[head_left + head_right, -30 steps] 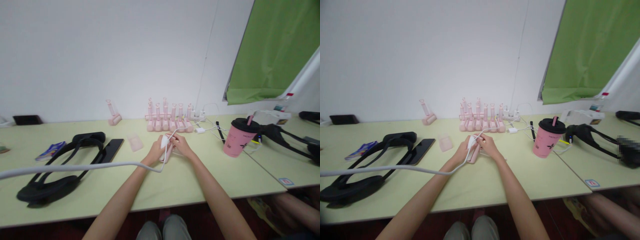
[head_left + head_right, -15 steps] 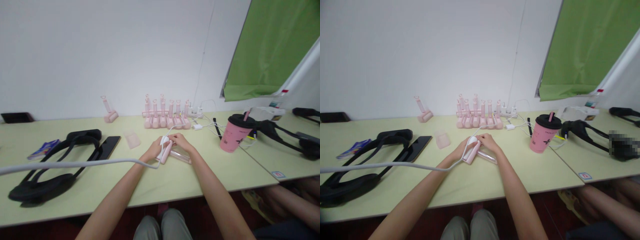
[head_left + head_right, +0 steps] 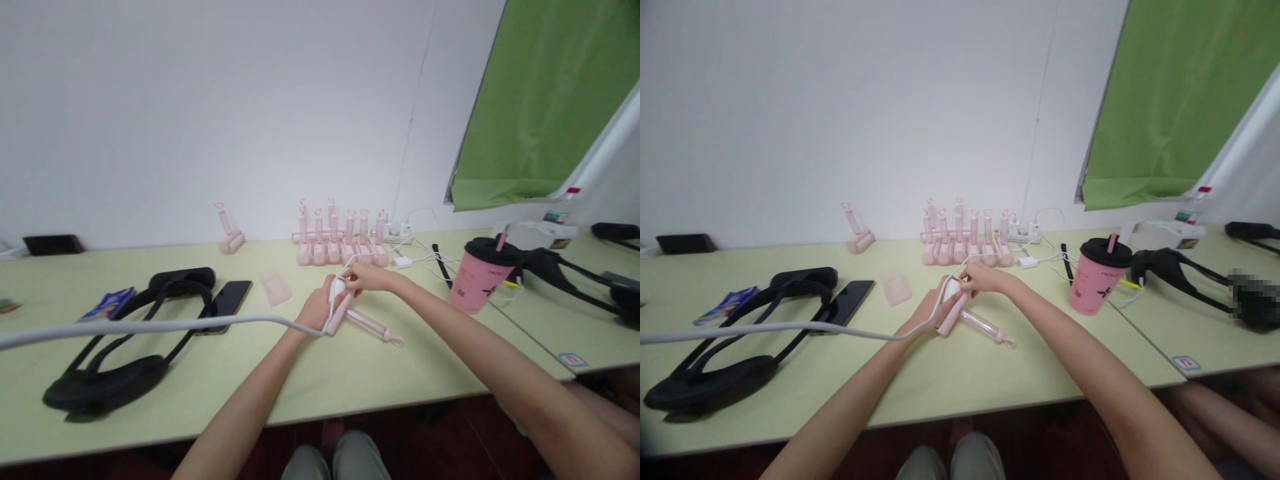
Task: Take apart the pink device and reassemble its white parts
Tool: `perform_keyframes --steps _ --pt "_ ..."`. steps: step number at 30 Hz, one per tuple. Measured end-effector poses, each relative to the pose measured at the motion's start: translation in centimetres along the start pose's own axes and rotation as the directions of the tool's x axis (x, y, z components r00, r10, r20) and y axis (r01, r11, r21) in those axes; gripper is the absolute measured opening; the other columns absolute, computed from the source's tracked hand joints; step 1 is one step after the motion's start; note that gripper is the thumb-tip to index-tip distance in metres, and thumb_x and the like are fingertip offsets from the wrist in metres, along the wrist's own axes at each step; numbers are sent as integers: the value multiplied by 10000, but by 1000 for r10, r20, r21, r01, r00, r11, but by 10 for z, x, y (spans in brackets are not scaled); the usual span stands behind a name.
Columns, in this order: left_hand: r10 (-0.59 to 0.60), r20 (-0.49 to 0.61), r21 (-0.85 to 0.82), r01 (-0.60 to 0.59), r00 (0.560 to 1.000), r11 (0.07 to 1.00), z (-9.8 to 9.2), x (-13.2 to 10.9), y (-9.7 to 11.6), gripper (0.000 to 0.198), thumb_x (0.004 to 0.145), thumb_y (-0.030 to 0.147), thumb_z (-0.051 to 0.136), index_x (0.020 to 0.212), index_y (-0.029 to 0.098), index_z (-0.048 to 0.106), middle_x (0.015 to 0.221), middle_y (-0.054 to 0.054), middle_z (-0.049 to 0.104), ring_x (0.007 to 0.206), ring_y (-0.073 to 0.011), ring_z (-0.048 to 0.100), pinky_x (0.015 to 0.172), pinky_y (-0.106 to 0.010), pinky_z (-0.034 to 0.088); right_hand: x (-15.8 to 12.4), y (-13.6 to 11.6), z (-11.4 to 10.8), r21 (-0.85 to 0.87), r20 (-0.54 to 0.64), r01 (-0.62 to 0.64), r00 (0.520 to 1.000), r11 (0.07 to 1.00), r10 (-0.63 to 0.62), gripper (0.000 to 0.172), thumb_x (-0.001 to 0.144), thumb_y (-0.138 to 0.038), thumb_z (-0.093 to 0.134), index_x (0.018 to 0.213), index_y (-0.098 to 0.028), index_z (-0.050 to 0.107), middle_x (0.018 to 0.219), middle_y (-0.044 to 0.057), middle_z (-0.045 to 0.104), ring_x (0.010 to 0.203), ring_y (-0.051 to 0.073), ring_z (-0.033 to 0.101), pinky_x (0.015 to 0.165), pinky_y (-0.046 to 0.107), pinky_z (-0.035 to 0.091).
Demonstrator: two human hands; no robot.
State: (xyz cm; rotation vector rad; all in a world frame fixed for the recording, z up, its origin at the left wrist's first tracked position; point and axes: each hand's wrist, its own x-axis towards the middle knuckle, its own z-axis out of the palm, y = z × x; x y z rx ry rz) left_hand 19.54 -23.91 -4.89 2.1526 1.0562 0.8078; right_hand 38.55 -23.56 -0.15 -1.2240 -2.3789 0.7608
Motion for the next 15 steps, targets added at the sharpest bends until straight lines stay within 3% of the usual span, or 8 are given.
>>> perform_keyframes --steps 6,9,11,13,15 --pt "75 -92 137 -62 993 989 0 -2 8 508 825 572 373 1175 213 457 769 -58 627 661 -222 584 603 -278 387 -1 1 12 -57 -143 31 989 998 -39 160 759 -207 435 634 -151 517 544 -12 572 473 96 579 449 160 421" --pt "52 -327 167 4 943 986 -16 1 0 480 846 532 360 1168 185 438 771 -57 605 691 -213 576 632 -282 397 -19 27 6 19 -233 -83 969 996 85 220 756 -239 447 555 -154 479 467 -19 530 434 103 559 425 170 408" --pt "-4 -505 125 77 863 989 -26 5 -11 459 852 512 361 1174 190 416 770 -44 587 692 -198 567 640 -280 403 -37 51 -4 177 -369 -204 893 963 257 259 766 -276 427 544 -153 479 477 -3 548 453 120 578 430 188 432" --pt "-99 -567 26 138 818 990 -30 11 -23 445 844 506 383 1170 204 398 730 -20 567 660 -182 557 624 -272 411 -49 71 -12 347 -454 -232 806 909 379 241 745 -293 456 551 -152 484 530 9 582 510 129 605 484 207 481" --pt "-203 -556 -97 179 806 979 -25 18 -33 436 832 506 405 1156 214 392 705 -9 563 631 -173 557 596 -266 418 -51 83 -12 439 -420 -243 796 865 436 222 711 -293 496 537 -154 486 526 8 584 531 135 611 510 219 503"
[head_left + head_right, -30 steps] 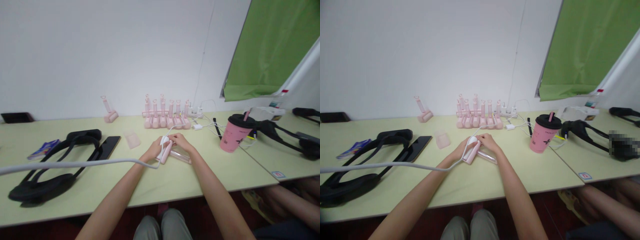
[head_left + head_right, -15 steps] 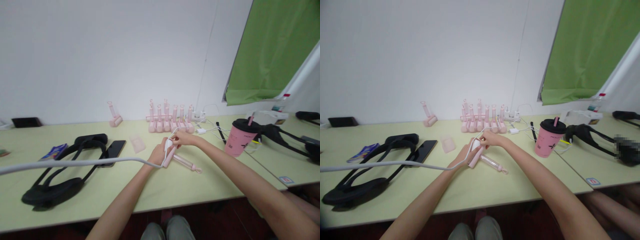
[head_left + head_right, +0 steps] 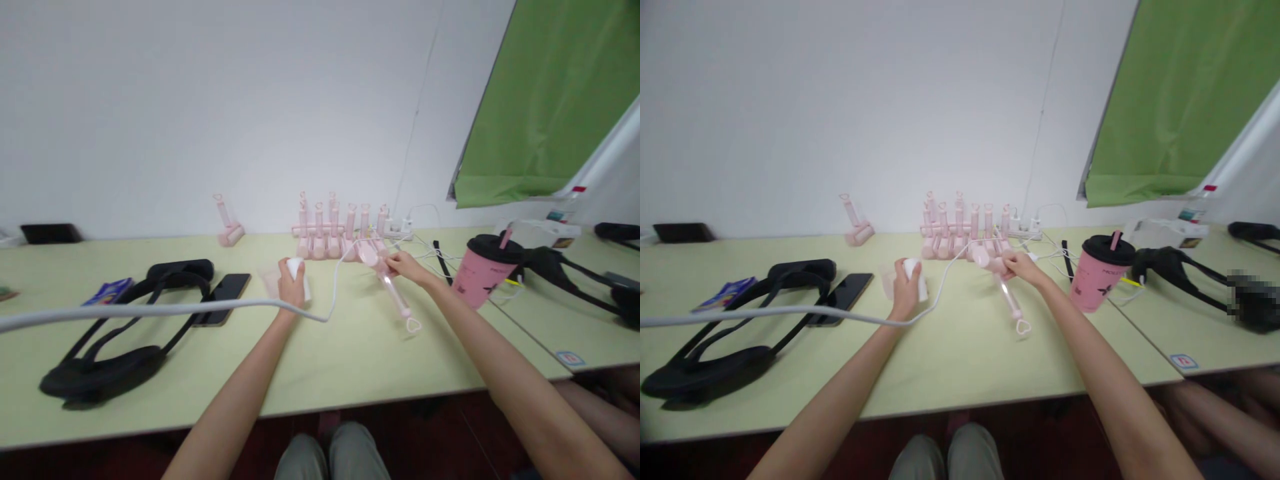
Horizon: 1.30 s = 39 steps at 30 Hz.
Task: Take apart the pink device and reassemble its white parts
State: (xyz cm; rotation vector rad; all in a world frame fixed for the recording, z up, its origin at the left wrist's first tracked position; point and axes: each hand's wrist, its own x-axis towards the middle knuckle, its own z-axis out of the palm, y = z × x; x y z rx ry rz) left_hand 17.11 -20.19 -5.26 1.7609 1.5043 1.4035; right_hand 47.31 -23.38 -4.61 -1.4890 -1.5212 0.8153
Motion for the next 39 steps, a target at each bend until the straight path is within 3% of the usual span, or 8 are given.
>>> perform_keyframes --steps 8,16,20,22,27,29,31,39 --pt "-138 223 -184 181 965 966 19 4 -25 516 781 571 449 1158 234 346 699 -2 609 523 -142 563 496 -242 428 8 17 64 39 44 -49 998 998 47 176 712 -249 457 617 -140 558 588 7 627 584 159 649 521 217 511" --pt "-254 330 -293 355 909 888 23 27 -39 429 782 429 504 1119 211 355 686 -4 584 540 -121 552 485 -204 409 -13 23 29 -207 -201 -182 969 961 140 221 749 -258 469 662 -127 624 580 92 643 661 213 645 633 279 493" --pt "-235 410 -324 382 881 866 24 20 -33 366 789 369 504 1098 221 374 735 2 563 580 -115 553 502 -202 425 -25 14 16 -601 -521 -382 853 702 19 308 819 -297 434 787 -95 665 803 206 659 835 271 628 729 338 449" --pt "-246 411 -366 406 878 837 22 16 -27 387 771 358 548 1086 225 367 809 -7 559 626 -110 561 526 -207 448 -31 4 19 -696 -560 -409 824 590 -89 347 860 -301 386 883 -87 658 901 223 643 872 280 615 731 348 433" --pt "-272 391 -556 461 879 691 17 13 -16 580 698 341 670 1123 244 287 999 -43 537 765 -119 585 584 -225 505 -44 -35 67 -728 -240 -23 945 685 -223 349 900 -346 348 858 -164 642 842 128 660 806 229 612 743 329 425" --pt "-282 336 -636 438 898 636 15 12 -15 610 691 317 683 1148 266 282 1035 -36 526 789 -112 581 591 -211 512 -47 -48 96 -597 -104 180 949 782 -297 258 872 -365 432 969 -213 618 978 77 659 893 217 601 813 321 427" --pt "-261 308 -688 404 915 603 14 11 -15 605 691 299 683 1167 286 310 1043 -26 523 793 -106 579 585 -194 514 -47 -55 121 -432 -40 312 931 846 -363 416 828 -386 525 1201 -204 499 1227 92 557 1092 245 530 934 330 391" --pt "-264 368 -624 447 892 642 24 6 -19 491 622 321 736 1009 214 454 915 -15 547 757 -134 605 564 -254 546 -44 -43 139 -8 51 211 976 978 -210 398 834 -261 492 1225 -186 481 1146 94 604 959 222 617 815 282 501"
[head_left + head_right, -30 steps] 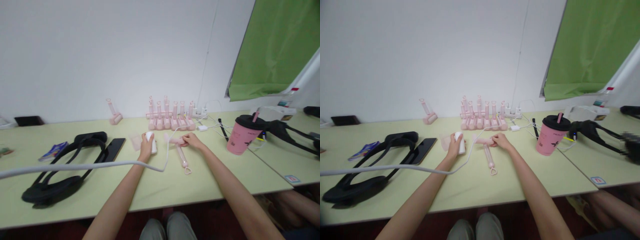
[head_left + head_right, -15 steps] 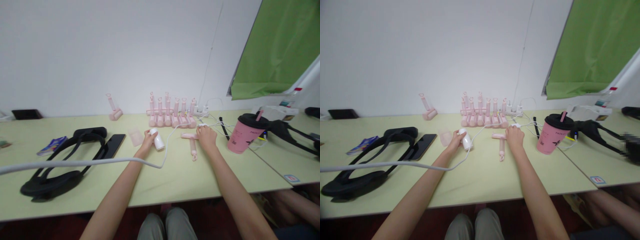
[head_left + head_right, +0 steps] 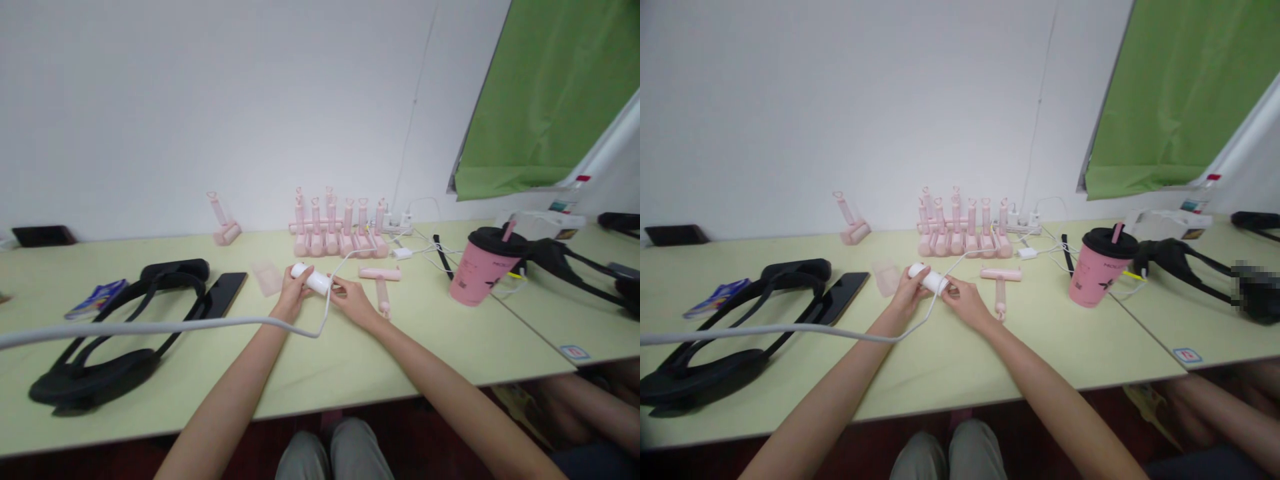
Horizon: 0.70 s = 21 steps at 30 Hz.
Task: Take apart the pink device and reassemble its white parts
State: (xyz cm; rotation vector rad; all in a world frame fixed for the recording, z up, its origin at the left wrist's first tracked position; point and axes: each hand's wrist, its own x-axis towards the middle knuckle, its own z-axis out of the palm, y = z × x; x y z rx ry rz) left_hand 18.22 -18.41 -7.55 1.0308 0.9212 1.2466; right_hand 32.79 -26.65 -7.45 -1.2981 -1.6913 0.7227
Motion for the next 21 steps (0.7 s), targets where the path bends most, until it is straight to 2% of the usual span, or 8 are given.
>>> perform_keyframes --steps 4,9,16,21 --pt "-7 2 8 7 1000 1000 -1 3 -2 480 628 311 736 1000 212 450 907 -11 552 736 -125 612 576 -273 557 4 5 3 47 -74 12 997 999 -8 380 779 -251 503 1148 -170 546 1067 78 636 868 186 634 786 298 510" --pt "-16 -15 -10 15 1000 1000 1 3 -3 468 635 292 736 991 195 446 903 -16 543 740 -126 611 599 -305 571 10 11 7 7 -124 -28 992 1000 28 426 706 -196 525 1131 -166 530 1049 71 634 857 161 618 788 285 499" --pt "-26 11 -32 27 1000 999 3 2 -5 472 637 275 739 977 196 422 920 -21 535 774 -142 613 611 -339 581 12 17 3 -40 -167 51 984 998 -57 409 707 -209 522 1110 -154 556 1048 57 636 796 144 606 788 263 479" --pt "-23 5 -13 23 1000 1000 3 0 -1 464 635 268 740 961 197 418 906 -15 521 759 -133 607 596 -342 583 14 26 0 -79 -181 58 981 995 -71 406 723 -143 435 1102 -170 577 1048 45 642 875 160 591 839 281 459"
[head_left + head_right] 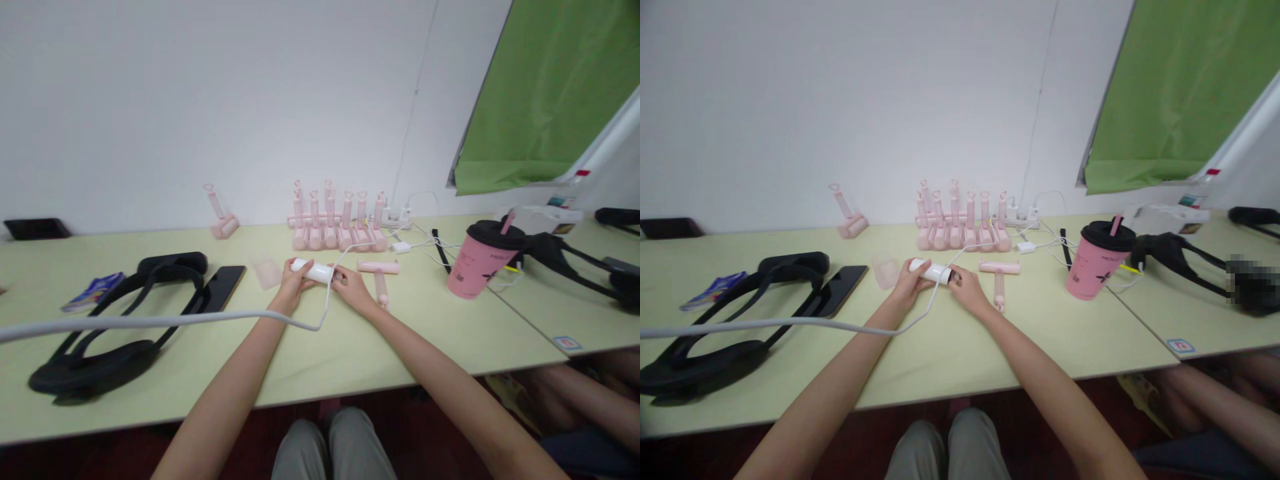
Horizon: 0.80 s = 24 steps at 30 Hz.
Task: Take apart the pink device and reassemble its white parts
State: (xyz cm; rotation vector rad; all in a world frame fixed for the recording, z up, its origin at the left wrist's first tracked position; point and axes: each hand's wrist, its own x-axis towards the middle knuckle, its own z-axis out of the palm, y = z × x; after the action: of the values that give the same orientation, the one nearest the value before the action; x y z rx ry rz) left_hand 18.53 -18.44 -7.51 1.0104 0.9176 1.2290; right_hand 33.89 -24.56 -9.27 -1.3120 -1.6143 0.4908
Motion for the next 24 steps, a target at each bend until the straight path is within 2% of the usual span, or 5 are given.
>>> perform_keyframes --steps 5,11,15,19,24 --pt "-53 9 40 53 999 998 -4 2 1 439 652 283 728 954 182 426 903 -42 531 781 -161 604 587 -371 583 4 20 -5 -94 -55 -90 995 991 85 382 745 -113 379 1049 -169 603 1013 65 645 949 176 578 914 328 424" --pt "-103 18 -114 104 995 988 -5 8 -1 254 812 360 547 934 168 435 890 -61 543 836 -180 598 653 -407 574 3 35 -11 -203 -82 -22 997 979 6 399 812 -168 383 1182 -151 529 1260 105 524 1197 187 441 1058 370 270" --pt "-178 27 -210 179 984 961 -2 8 0 236 869 376 431 952 156 449 907 -89 568 868 -217 602 672 -454 564 5 38 -12 -155 -56 -60 997 986 52 405 865 -209 333 1239 -164 483 1226 96 559 1132 174 502 1000 346 344" --pt "-206 26 -231 206 978 951 -1 7 0 223 871 352 423 958 149 455 913 -100 579 885 -234 601 681 -468 558 9 45 -13 -199 -69 -110 993 974 98 388 876 -212 323 1199 -126 519 1229 122 554 1155 185 483 1024 343 315" --pt "-174 -12 -292 163 985 942 -2 6 3 227 871 347 410 963 146 462 947 -101 577 897 -223 592 699 -437 559 9 41 -28 -357 -224 -102 974 928 21 401 899 -259 306 1227 -117 488 1192 151 531 1165 218 450 1019 389 301"
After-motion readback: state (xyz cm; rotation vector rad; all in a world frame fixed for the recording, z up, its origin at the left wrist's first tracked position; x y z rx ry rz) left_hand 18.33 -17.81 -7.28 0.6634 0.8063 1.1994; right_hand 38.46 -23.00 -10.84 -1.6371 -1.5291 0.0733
